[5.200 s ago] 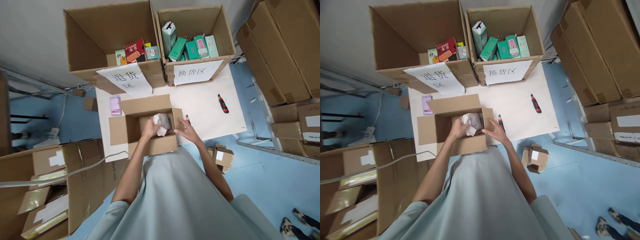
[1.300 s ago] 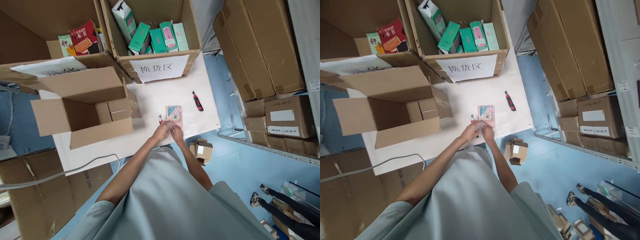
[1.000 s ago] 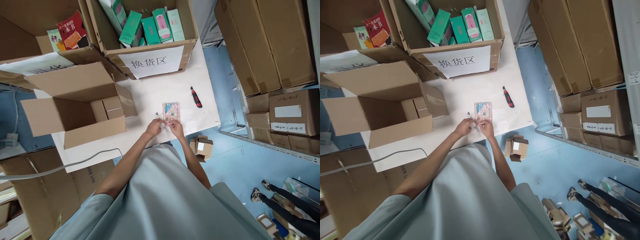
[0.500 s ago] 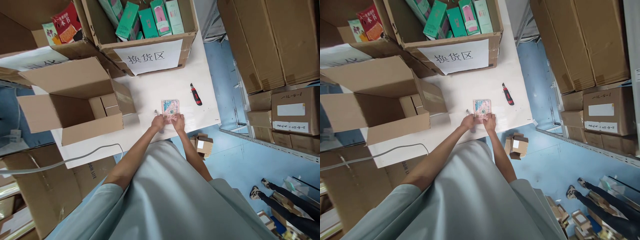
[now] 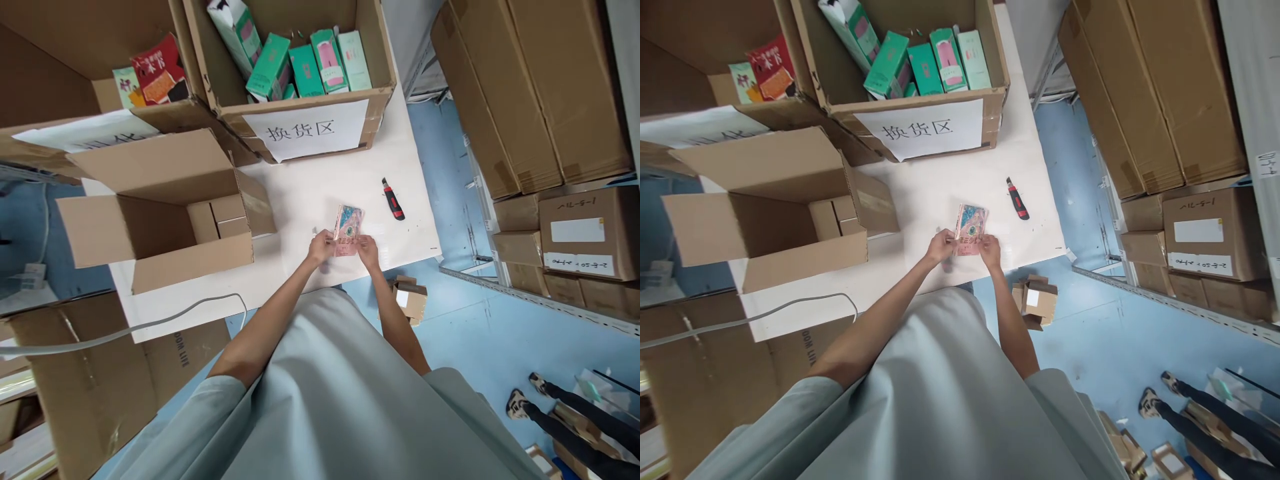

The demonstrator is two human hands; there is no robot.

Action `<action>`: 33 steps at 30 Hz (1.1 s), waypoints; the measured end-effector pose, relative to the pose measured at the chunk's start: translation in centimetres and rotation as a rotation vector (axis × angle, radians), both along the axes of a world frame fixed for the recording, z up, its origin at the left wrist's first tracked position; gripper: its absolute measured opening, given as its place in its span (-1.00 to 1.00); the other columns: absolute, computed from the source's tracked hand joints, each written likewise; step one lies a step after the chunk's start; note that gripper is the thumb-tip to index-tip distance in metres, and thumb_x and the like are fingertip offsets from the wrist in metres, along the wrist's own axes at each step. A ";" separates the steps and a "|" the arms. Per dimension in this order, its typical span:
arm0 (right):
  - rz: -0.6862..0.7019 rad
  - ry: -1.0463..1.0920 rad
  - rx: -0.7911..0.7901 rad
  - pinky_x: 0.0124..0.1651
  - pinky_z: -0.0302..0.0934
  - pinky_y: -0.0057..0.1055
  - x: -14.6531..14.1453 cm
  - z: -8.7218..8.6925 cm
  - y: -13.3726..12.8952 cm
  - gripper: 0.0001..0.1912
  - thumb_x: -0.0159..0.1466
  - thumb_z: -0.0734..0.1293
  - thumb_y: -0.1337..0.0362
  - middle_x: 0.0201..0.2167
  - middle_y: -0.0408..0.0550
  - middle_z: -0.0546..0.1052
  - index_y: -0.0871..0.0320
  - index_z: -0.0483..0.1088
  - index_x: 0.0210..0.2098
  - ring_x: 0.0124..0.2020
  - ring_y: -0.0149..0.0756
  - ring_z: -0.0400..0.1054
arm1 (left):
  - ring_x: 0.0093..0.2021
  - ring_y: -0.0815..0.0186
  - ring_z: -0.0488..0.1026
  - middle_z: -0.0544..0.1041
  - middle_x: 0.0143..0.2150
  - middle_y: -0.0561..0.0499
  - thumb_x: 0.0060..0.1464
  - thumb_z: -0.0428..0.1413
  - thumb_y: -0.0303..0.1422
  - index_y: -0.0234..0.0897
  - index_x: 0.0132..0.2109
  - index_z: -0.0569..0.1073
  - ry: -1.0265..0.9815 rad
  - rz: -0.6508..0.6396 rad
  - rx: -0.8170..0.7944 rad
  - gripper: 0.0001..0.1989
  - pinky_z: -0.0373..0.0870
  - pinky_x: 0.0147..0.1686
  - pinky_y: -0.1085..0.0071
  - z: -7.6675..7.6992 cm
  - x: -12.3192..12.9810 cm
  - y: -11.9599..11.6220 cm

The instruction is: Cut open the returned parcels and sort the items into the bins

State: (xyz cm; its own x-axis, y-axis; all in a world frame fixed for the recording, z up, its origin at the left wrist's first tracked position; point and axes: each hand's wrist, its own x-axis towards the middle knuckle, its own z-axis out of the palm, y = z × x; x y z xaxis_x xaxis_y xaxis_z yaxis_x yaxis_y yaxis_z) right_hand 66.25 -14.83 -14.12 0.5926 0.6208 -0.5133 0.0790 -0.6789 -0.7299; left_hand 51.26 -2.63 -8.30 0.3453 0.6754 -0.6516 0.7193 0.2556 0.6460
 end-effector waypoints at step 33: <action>0.310 -0.042 0.641 0.09 0.65 -0.12 -23.2 26.1 12.2 -0.47 0.37 0.54 -0.18 0.16 0.04 0.74 -0.04 0.66 0.19 0.16 0.03 0.67 | 0.09 -0.01 0.77 0.79 0.08 -0.21 0.26 0.32 0.22 -0.17 -0.03 0.57 -0.824 0.486 0.371 -0.46 0.71 0.15 0.05 18.9 -22.0 2.5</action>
